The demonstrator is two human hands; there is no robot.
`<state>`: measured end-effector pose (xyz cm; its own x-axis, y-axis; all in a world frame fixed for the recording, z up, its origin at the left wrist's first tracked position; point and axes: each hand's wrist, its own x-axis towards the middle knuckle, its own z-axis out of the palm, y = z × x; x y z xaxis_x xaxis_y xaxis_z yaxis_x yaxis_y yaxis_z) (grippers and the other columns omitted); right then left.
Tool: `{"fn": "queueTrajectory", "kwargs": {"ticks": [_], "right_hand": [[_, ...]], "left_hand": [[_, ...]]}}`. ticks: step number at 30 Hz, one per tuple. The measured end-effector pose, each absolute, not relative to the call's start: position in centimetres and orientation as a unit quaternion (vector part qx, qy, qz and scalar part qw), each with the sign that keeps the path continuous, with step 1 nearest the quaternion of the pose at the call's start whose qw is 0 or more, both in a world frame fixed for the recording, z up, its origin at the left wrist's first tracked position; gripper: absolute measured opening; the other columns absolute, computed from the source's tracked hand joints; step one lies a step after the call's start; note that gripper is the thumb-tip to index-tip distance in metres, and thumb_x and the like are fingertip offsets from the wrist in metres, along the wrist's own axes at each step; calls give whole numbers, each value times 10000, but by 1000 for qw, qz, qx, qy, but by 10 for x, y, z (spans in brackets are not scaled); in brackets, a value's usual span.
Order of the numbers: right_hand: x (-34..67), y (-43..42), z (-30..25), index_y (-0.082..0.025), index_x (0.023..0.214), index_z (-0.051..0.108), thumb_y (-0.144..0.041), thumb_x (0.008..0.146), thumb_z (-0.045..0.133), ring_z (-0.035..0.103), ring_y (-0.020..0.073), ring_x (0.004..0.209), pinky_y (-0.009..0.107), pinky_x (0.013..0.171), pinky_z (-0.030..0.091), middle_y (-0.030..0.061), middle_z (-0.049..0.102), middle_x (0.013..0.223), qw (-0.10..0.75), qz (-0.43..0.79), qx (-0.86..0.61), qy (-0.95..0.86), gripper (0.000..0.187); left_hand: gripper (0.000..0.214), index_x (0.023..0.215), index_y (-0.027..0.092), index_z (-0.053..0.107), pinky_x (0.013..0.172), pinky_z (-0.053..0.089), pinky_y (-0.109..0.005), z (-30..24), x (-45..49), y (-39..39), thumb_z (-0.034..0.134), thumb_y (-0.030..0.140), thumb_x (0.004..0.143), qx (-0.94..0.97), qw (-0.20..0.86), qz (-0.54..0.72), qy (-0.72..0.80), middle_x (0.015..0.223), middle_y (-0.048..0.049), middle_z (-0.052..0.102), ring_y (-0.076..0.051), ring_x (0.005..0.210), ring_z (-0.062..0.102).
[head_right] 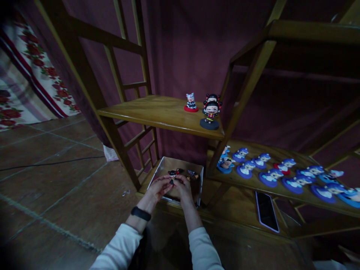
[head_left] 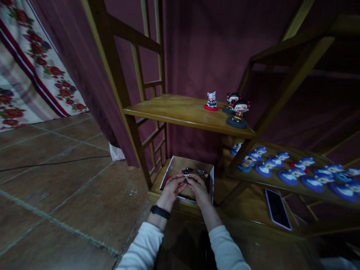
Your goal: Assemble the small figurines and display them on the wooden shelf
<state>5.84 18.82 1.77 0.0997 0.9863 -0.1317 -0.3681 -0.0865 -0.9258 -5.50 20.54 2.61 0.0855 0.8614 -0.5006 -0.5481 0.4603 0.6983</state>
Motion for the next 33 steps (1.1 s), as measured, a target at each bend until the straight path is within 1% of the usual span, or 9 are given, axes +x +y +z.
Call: {"fn": "queueTrajectory", "kwargs": {"ticks": [4, 10, 16, 20, 24, 26, 28, 31, 33], "right_hand": [[55, 189, 18, -202, 785, 658, -285, 571, 655, 597, 208, 837, 317, 706, 474, 32, 681, 864, 591, 572, -454, -343, 230], [51, 178, 20, -195, 719, 656, -240, 544, 652, 605, 202, 807, 323, 716, 476, 26, 683, 795, 590, 579, -456, -331, 180], [55, 144, 25, -188, 677, 646, -241, 502, 688, 628, 205, 717, 344, 643, 504, 31, 684, 738, 590, 613, -435, -295, 188], [53, 112, 23, -177, 652, 643, -238, 479, 716, 624, 193, 681, 347, 653, 513, 28, 676, 696, 587, 614, -443, -286, 198], [52, 77, 19, -185, 745, 655, -243, 485, 735, 626, 189, 742, 341, 704, 511, 32, 680, 778, 582, 623, -435, -290, 278], [55, 61, 17, -191, 814, 652, -280, 504, 740, 630, 192, 785, 356, 742, 507, 37, 676, 852, 582, 632, -418, -297, 335], [61, 45, 15, -195, 860, 646, -331, 527, 735, 634, 190, 787, 374, 765, 502, 40, 672, 872, 575, 641, -413, -298, 370], [71, 26, 13, -203, 875, 644, -381, 557, 718, 633, 174, 759, 370, 764, 499, 40, 674, 856, 567, 640, -425, -297, 372], [76, 15, 13, -204, 855, 648, -387, 558, 719, 626, 162, 752, 353, 760, 497, 39, 672, 868, 578, 628, -429, -294, 356]], "left_hand": [[129, 775, 112, 598, 558, 521, -194, 30, -53, 202, 649, 53, 673, 175, 705, 504, 467, 593, -20, 614, -72, 477, 573], [108, 752, 108, 593, 495, 502, -169, 32, -54, 185, 608, 20, 690, 186, 688, 522, 470, 555, -6, 601, -56, 424, 540], [133, 760, 113, 589, 448, 483, -157, 30, -53, 153, 624, 14, 678, 177, 684, 536, 462, 549, 3, 596, -55, 406, 530], [130, 748, 114, 586, 424, 472, -149, 23, -57, 123, 622, 7, 684, 152, 705, 519, 459, 509, 18, 565, -50, 378, 508], [108, 728, 112, 586, 409, 453, -127, 19, -64, 93, 590, 4, 719, 83, 749, 489, 439, 507, 13, 555, -47, 383, 515], [90, 726, 104, 588, 401, 450, -123, 20, -67, 80, 578, 16, 737, 64, 765, 473, 432, 520, 2, 564, -48, 382, 521], [72, 729, 93, 587, 394, 450, -121, 22, -69, 69, 569, 26, 750, 58, 774, 457, 435, 530, -11, 571, -57, 392, 536], [63, 729, 81, 575, 386, 445, -111, 25, -68, 53, 556, 32, 764, 62, 771, 447, 449, 534, -24, 573, -67, 409, 556], [69, 727, 87, 566, 386, 446, -107, 26, -66, 42, 557, 27, 761, 77, 764, 454, 451, 540, -23, 573, -67, 410, 559]]}}
